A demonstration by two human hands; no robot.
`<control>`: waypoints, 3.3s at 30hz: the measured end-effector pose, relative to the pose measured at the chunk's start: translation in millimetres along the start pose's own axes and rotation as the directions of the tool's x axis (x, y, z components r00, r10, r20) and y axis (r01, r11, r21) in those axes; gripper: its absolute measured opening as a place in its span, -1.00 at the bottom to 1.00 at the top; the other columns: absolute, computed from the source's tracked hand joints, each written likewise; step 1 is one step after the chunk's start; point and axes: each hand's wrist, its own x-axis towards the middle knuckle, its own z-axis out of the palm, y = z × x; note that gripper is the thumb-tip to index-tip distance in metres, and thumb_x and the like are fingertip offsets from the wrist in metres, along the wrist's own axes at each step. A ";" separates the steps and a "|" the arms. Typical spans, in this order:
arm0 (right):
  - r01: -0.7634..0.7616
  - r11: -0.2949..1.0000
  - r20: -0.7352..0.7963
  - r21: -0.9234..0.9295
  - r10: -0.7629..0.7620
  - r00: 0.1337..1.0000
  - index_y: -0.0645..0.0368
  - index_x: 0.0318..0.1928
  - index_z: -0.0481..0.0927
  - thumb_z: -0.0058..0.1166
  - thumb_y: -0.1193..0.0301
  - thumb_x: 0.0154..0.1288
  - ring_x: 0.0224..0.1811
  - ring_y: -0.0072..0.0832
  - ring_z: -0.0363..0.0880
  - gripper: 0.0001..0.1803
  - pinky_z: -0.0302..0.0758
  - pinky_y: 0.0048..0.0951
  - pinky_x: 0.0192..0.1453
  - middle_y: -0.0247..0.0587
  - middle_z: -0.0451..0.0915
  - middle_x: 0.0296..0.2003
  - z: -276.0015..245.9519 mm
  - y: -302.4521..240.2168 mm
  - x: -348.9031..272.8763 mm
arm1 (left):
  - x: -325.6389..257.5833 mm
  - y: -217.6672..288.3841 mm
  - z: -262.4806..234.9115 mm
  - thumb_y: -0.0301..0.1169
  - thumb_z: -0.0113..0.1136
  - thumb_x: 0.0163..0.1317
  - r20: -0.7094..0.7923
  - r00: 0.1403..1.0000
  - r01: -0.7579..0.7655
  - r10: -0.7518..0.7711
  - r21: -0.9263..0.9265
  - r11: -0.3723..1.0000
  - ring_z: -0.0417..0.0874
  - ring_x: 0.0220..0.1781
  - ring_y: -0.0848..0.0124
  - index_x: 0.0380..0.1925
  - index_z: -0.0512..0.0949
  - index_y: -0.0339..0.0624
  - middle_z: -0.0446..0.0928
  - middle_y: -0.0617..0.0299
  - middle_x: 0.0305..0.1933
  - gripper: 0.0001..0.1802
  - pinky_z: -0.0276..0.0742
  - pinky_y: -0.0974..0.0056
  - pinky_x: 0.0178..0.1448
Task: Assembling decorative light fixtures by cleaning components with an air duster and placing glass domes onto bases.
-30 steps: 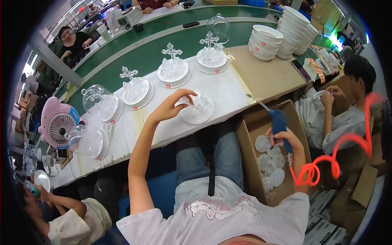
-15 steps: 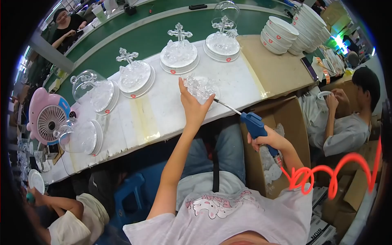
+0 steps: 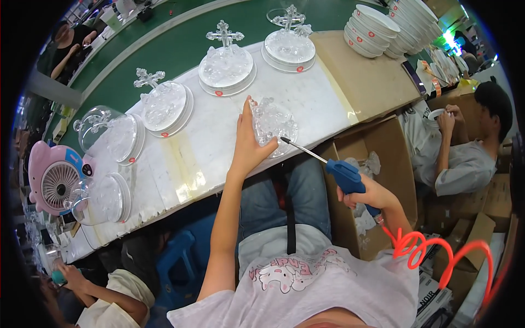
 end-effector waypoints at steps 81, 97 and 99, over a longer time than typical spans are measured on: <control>-0.083 0.802 -0.419 0.592 0.394 0.818 0.30 -0.40 0.44 -0.02 0.42 0.01 -0.65 -0.55 0.35 -0.83 0.36 -0.51 -0.48 -0.32 0.34 -0.67 -59.0 214.1 -152.9 | -64.2 -43.8 365.3 -0.13 0.31 -0.20 0.619 0.782 -0.041 -0.081 0.180 0.983 0.18 0.28 -0.03 0.17 0.12 -0.21 0.40 -0.10 0.08 -0.09 -0.01 -0.21 0.21; -0.082 0.805 -0.386 0.588 0.369 0.845 0.28 -0.42 0.45 0.01 0.42 0.00 -0.66 -0.52 0.39 -0.83 0.30 -0.56 -0.54 -0.29 0.37 -0.69 -41.6 214.8 -143.2 | -62.8 -49.5 361.3 -0.13 0.28 -0.18 0.614 0.786 -0.044 -0.075 0.176 0.983 0.21 0.27 -0.03 0.17 0.12 -0.22 0.40 -0.13 0.07 -0.10 0.00 -0.20 0.22; -0.062 0.819 -0.400 0.570 0.343 0.850 0.29 -0.42 0.45 0.00 0.42 0.00 -0.67 -0.52 0.39 -0.83 0.31 -0.56 -0.53 -0.28 0.37 -0.68 -39.3 216.9 -144.6 | -60.5 -49.8 363.5 -0.12 0.28 -0.18 0.612 0.787 -0.047 -0.076 0.183 0.982 0.22 0.27 -0.03 0.17 0.12 -0.22 0.41 -0.12 0.07 -0.10 0.01 -0.20 0.22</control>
